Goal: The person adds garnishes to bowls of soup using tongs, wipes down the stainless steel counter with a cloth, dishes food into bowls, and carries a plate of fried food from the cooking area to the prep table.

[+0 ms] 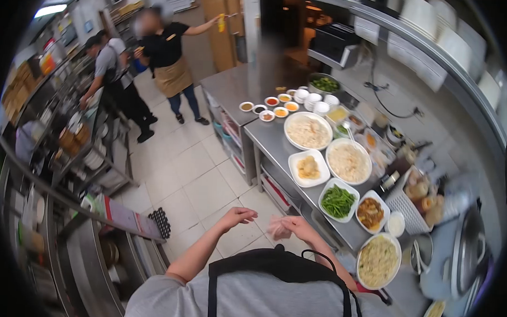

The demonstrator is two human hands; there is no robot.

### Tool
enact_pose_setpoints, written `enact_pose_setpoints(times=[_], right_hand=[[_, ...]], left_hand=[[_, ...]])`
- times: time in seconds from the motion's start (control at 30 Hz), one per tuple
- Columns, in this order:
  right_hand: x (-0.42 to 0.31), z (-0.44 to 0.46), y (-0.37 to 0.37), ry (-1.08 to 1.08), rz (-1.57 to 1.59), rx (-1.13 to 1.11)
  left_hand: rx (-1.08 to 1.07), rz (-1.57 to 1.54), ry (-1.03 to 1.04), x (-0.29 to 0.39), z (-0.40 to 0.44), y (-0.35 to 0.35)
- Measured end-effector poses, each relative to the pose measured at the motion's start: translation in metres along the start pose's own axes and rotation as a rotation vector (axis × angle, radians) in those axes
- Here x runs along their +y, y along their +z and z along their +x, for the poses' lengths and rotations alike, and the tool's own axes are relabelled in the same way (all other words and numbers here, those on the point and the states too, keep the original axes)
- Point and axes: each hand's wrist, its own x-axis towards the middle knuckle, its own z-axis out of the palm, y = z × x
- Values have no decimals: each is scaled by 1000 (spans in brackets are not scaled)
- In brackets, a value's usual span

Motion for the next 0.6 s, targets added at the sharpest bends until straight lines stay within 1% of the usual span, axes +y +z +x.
enact_pose_setpoints(times=[0.03, 0.07, 0.1, 0.17, 0.2, 0.23, 0.27, 0.3, 0.33, 0.37, 0.4, 0.43, 0.47, 0.5, 0.53, 0.57, 0.6], right_hand=[[-2, 11, -6, -23, 159, -64], [-9, 25, -14, -68, -43, -133], [-15, 35, -15, -76, -43, -161], [-33, 52, -14, -112, 262, -245], [-46, 59, -13, -118, 257, -271], [-59, 61, -10, -112, 330, -282], [-65, 65, -6, -101, 405, -291], [-66, 75, -4, -91, 406, -315], [-67, 86, -1, -228, 276, -314], [-67, 95, 0, -369, 146, -308], [-71, 100, 0, -251, 274, -388], [-78, 105, 0, -249, 279, -401], [-87, 109, -1, -408, 120, -324], [-96, 112, -1, -564, -38, -241], [-101, 116, -2, -563, -30, -245], [-106, 120, -2, -455, -62, -283], [-109, 126, -2, -348, -95, -318]], left_hand=[[29, -18, -1, 6, -2, -1], [82, 2, 74, 12, -3, -3], [134, 29, 146, 17, -6, -5], [196, 12, 167, 31, -6, -3], [196, -20, 207, 45, -10, 3], [193, -54, 240, 53, -13, 9], [216, -64, 234, 58, -13, 12], [189, -125, 250, 60, -13, 16], [160, -183, 268, 61, -12, 17], [176, -190, 262, 61, -10, 17], [121, -190, 306, 61, -9, 17], [63, -188, 348, 63, -9, 17], [115, -207, 286, 66, -12, 19], [123, -207, 278, 63, -10, 17], [163, -145, 243, 58, -8, 14], [199, -82, 207, 56, -6, 10], [272, 44, 128, 56, -4, 5]])
